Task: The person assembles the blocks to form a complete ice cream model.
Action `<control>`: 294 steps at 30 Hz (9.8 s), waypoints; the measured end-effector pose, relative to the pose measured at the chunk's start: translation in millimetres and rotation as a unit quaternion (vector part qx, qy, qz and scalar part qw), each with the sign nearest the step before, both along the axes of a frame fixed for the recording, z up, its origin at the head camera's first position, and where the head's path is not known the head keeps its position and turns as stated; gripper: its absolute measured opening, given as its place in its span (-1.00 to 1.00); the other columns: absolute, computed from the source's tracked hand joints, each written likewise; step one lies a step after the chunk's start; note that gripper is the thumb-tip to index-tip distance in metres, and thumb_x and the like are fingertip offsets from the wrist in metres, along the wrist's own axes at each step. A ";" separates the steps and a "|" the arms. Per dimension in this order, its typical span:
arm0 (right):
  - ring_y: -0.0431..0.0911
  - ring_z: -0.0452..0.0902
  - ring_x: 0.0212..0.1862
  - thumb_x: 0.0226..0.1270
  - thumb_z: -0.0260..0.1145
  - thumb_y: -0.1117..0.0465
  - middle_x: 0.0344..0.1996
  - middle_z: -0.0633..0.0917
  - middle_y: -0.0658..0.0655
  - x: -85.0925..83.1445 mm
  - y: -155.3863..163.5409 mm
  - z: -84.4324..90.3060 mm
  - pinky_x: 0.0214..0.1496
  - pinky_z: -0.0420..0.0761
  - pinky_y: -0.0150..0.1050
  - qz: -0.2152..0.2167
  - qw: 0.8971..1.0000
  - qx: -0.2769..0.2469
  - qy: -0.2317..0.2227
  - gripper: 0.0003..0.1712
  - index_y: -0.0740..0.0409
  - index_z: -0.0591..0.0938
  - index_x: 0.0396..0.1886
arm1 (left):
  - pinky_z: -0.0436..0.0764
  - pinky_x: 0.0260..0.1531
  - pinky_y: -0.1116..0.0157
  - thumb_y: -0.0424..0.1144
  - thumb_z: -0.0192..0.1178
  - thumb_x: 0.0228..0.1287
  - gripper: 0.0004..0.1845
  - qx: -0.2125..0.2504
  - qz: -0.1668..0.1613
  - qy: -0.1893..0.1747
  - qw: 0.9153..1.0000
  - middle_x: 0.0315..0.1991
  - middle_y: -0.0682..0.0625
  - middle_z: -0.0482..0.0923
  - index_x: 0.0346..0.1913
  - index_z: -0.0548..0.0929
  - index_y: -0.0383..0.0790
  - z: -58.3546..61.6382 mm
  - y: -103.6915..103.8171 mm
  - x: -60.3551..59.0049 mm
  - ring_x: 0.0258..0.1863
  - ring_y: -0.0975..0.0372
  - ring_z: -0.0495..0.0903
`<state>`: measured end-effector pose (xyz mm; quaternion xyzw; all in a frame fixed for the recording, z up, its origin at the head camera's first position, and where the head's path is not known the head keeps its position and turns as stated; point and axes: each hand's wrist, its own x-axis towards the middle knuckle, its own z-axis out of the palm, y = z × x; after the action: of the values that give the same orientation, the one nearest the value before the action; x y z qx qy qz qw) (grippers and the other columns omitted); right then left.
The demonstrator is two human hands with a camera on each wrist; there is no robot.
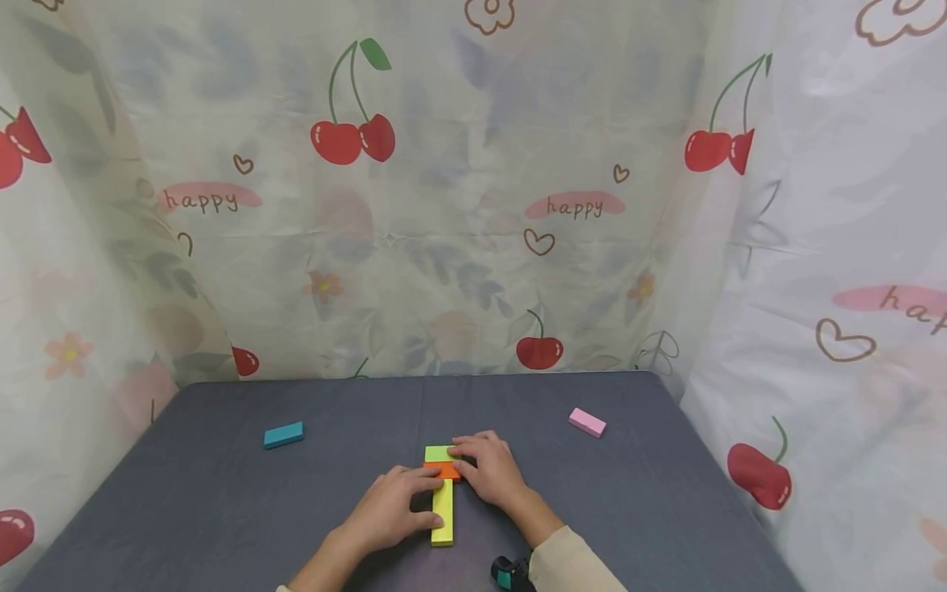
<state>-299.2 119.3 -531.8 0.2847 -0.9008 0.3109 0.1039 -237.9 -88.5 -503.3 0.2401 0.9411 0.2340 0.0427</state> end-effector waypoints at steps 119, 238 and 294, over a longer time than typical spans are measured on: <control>0.33 0.30 0.21 0.39 0.22 0.24 0.18 0.53 0.37 -31.5 170.5 7.3 0.16 0.20 0.33 -0.301 0.947 0.115 -0.014 -0.54 0.32 0.52 0.23 | 0.39 0.00 -0.03 0.31 0.32 0.04 -0.34 -0.044 0.018 -0.008 0.999 0.32 0.10 0.41 0.22 0.61 0.19 -0.4 1.4 -12.7 0.14 0.08 0.40; 0.04 0.42 0.08 0.30 0.37 0.05 -0.07 0.72 0.00 -29.0 5.4 4.9 0.18 0.34 0.11 -0.153 0.984 0.087 0.021 -0.65 -0.06 0.73 0.06 | 0.40 -0.02 -0.04 0.31 0.34 0.02 -0.35 -0.033 0.020 0.008 0.999 0.31 0.07 0.43 0.20 0.63 0.17 -3.2 1.2 -12.8 0.10 0.06 0.42; -0.01 0.40 -0.05 0.44 0.22 0.08 -0.03 0.65 0.04 -22.3 -17.0 3.1 -0.01 0.38 0.00 -0.053 0.994 0.079 0.052 -0.69 -0.09 0.71 0.10 | 0.41 -0.07 -0.03 0.29 0.34 0.04 -0.35 -0.022 0.014 0.012 1.000 0.32 0.06 0.42 0.22 0.61 0.17 -0.2 -1.0 -11.4 0.10 0.05 0.42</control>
<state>-321.4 102.3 -528.7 0.2598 -0.9298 0.2172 0.1442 -249.3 -89.6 -503.5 0.2286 0.9499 0.2107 0.0334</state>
